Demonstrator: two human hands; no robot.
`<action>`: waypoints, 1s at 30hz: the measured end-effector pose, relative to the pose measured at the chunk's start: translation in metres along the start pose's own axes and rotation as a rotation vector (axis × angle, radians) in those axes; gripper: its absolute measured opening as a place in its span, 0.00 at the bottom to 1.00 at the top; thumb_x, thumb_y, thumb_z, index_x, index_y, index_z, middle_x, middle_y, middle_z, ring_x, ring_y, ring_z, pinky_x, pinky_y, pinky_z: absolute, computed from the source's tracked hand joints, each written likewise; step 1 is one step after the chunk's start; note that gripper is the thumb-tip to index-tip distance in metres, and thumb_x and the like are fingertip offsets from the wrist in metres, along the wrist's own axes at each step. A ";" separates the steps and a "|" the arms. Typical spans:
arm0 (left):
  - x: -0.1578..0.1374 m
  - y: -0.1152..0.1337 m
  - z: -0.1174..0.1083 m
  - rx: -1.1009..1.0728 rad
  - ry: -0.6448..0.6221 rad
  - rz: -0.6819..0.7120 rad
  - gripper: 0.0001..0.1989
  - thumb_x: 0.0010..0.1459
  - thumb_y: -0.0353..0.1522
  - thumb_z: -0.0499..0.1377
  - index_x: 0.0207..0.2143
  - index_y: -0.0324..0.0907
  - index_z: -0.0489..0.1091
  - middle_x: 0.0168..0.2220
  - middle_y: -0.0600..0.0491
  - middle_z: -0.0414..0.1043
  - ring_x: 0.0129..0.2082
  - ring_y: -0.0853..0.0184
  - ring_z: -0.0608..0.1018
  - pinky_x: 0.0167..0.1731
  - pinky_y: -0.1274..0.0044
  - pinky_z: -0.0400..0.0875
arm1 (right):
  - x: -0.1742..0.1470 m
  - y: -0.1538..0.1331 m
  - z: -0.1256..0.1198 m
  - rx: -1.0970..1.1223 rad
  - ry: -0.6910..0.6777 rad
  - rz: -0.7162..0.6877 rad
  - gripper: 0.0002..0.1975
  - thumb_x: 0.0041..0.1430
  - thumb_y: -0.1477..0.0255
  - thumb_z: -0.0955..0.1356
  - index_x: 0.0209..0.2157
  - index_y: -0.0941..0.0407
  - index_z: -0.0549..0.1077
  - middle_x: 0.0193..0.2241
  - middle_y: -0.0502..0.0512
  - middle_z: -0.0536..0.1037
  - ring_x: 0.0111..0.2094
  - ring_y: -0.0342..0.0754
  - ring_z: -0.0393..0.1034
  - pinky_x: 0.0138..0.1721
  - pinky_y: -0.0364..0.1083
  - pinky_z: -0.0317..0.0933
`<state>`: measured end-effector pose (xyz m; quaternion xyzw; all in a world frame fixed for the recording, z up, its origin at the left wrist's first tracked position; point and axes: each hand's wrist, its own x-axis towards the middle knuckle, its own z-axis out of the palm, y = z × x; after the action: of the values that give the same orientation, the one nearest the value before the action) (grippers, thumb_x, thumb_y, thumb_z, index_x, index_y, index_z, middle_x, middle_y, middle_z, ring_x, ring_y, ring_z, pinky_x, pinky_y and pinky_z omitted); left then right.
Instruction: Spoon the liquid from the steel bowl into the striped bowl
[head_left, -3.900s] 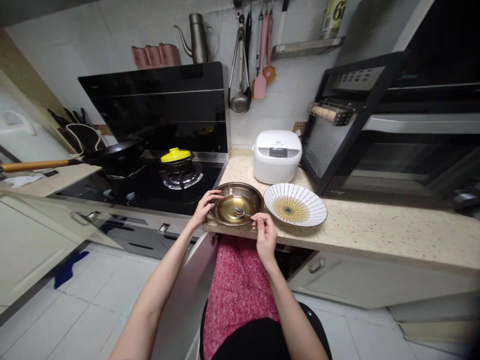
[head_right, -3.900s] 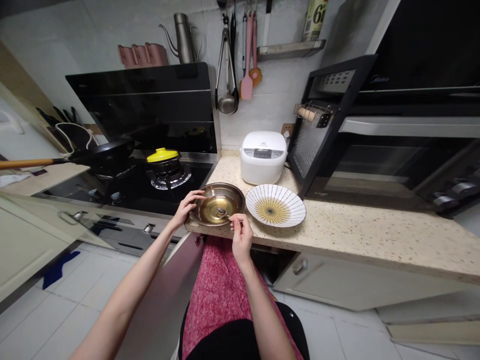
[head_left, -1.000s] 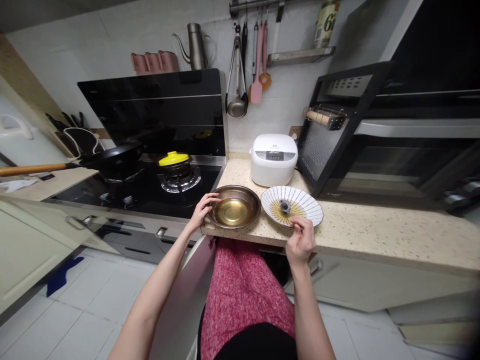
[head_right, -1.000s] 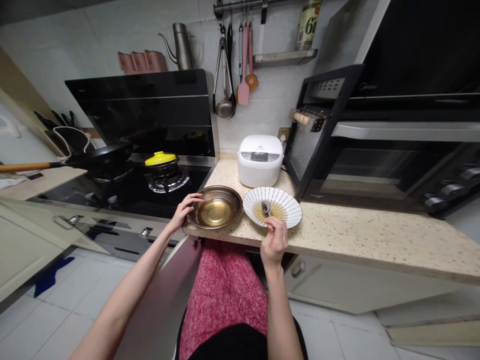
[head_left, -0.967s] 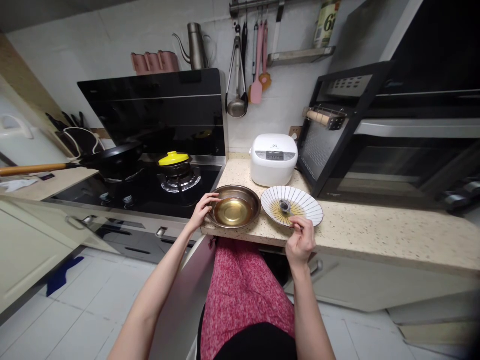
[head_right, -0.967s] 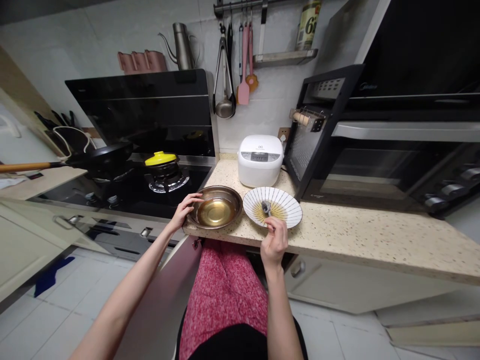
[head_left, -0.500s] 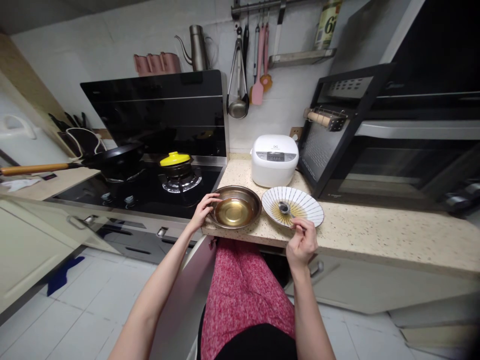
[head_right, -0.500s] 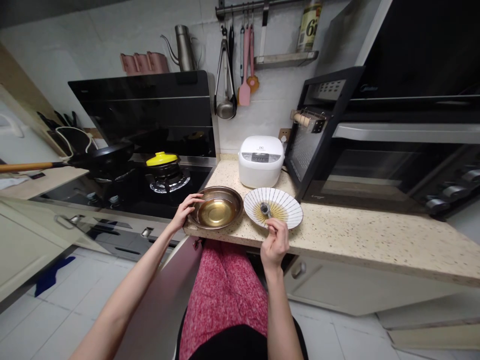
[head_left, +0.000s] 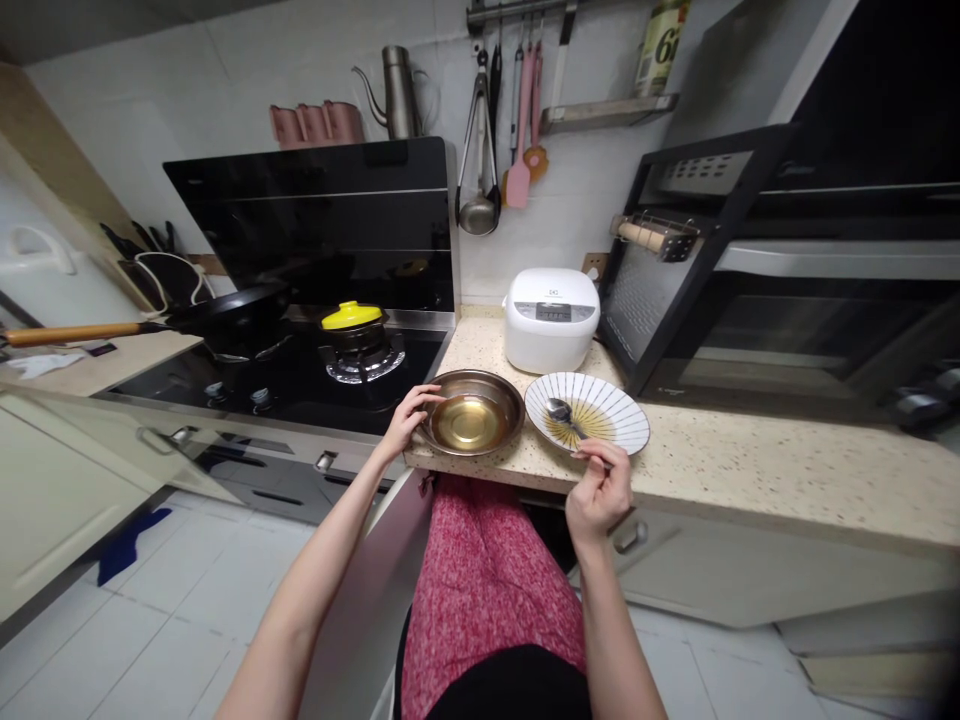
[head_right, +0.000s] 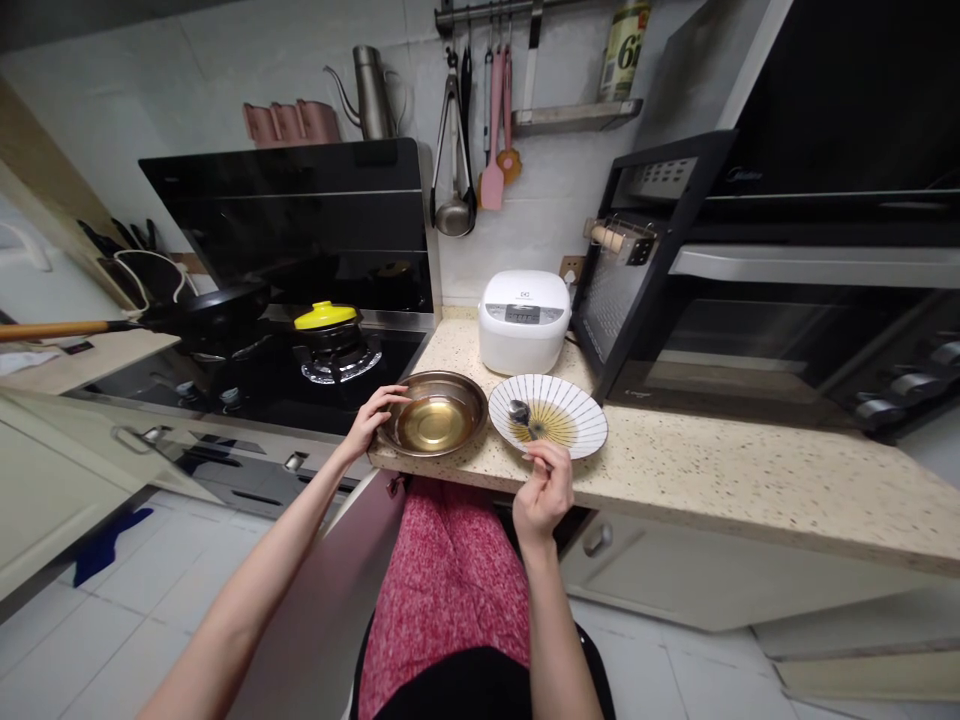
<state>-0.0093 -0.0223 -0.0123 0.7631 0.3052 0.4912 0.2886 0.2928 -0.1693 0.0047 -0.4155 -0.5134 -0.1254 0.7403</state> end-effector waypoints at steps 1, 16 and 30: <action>0.000 0.000 0.000 0.004 -0.001 -0.002 0.20 0.57 0.30 0.53 0.47 0.42 0.80 0.59 0.45 0.72 0.62 0.50 0.71 0.66 0.56 0.62 | -0.002 -0.004 0.003 0.031 0.012 0.034 0.11 0.73 0.68 0.61 0.38 0.54 0.72 0.33 0.55 0.76 0.36 0.49 0.73 0.39 0.50 0.69; 0.000 0.004 0.000 0.009 -0.006 0.011 0.20 0.57 0.29 0.53 0.47 0.41 0.80 0.59 0.44 0.72 0.61 0.50 0.71 0.66 0.55 0.61 | -0.034 -0.028 0.041 0.266 -0.219 0.340 0.11 0.74 0.67 0.62 0.36 0.54 0.72 0.35 0.53 0.76 0.31 0.44 0.71 0.35 0.46 0.68; 0.001 0.003 -0.001 0.002 -0.013 0.006 0.19 0.58 0.31 0.54 0.47 0.42 0.80 0.59 0.45 0.72 0.61 0.50 0.71 0.66 0.56 0.60 | -0.040 -0.021 0.055 0.265 -0.318 0.405 0.13 0.73 0.64 0.62 0.36 0.54 0.72 0.33 0.52 0.75 0.29 0.44 0.68 0.33 0.45 0.66</action>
<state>-0.0091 -0.0236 -0.0095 0.7674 0.3015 0.4866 0.2887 0.2266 -0.1512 -0.0124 -0.4236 -0.5416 0.1596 0.7083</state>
